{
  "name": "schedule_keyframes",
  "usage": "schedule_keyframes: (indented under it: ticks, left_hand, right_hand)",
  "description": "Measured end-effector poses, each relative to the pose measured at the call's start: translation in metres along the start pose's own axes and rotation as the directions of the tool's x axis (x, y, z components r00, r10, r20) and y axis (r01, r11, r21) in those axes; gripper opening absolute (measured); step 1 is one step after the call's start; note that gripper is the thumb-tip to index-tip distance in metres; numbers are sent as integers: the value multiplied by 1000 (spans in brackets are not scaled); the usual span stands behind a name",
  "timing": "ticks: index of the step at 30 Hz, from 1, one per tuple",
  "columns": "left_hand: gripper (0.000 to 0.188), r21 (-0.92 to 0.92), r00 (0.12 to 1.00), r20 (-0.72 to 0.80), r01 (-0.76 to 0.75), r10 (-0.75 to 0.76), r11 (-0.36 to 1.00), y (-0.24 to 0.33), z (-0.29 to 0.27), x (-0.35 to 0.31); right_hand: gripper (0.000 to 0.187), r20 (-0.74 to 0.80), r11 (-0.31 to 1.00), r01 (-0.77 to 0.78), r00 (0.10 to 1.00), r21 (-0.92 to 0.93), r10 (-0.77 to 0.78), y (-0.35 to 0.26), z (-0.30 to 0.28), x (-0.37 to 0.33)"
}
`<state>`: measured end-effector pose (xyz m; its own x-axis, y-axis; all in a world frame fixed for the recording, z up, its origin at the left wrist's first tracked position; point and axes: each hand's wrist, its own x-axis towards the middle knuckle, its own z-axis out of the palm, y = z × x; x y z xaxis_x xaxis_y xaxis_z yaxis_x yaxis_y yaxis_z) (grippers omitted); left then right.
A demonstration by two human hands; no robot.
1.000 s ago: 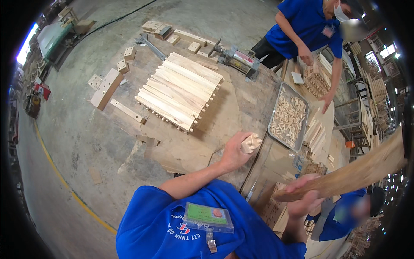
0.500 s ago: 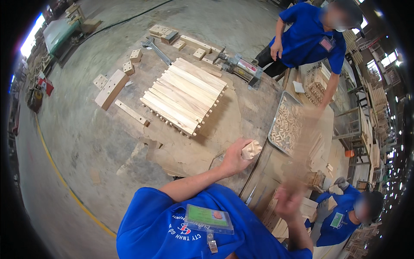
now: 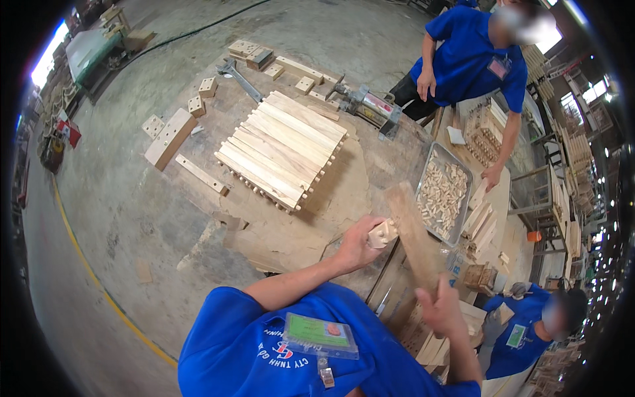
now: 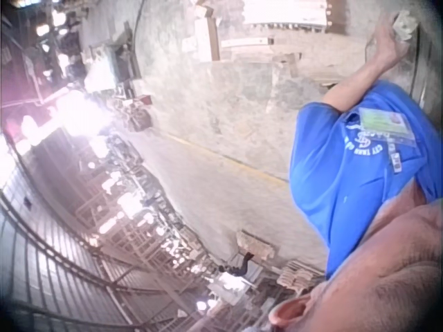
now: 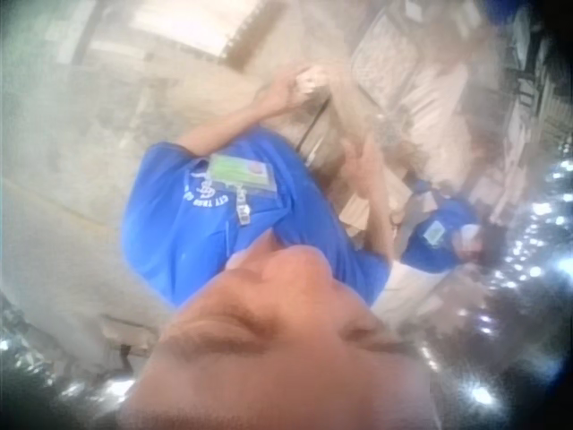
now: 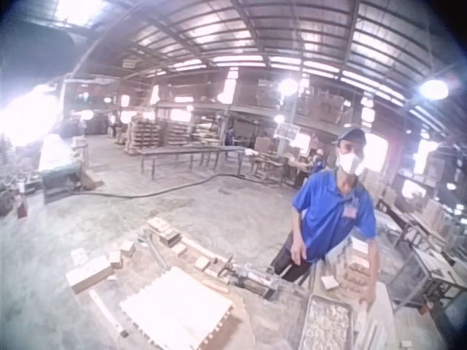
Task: The person inserts small wooden dowels into holes on rectangular wooden blocks, then places the assembled blocks onto a stack. The person repeats this process with multiple blocks and dowels throughout the clip.
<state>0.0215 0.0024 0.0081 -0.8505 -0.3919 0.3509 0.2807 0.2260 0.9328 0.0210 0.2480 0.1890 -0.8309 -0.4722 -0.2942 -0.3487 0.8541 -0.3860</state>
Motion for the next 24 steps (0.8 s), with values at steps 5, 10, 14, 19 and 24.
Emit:
schedule_keyframes:
  ticks: [5, 10, 14, 19, 24]
  left_hand:
    - [48, 39, 997, -22, 68, -67, 997, -7, -5, -8]
    - [46, 40, 1000, -10, 30, -29, 999, -9, 0, -3]
    - [44, 4, 983, 104, 148, -148, 989, -20, -9, 0]
    - [40, -225, 899, 75, 436, -431, 871, -26, -28, 42]
    - [27, -670, 658, 347, 672, -668, 314, -28, -44, 85]
  right_hand:
    - [42, -278, 801, 130, 959, 585, 47, -29, -27, -8]
    - [35, -85, 986, 134, 986, -103, -143, 12, 27, -3]
    - [38, -125, 964, 183, 979, 193, -161, 9, 10, 8]
    - [43, -251, 754, -40, 930, 656, 268, 15, 51, 36]
    - [46, -202, 881, -221, 923, 418, 328, 65, 147, 79]
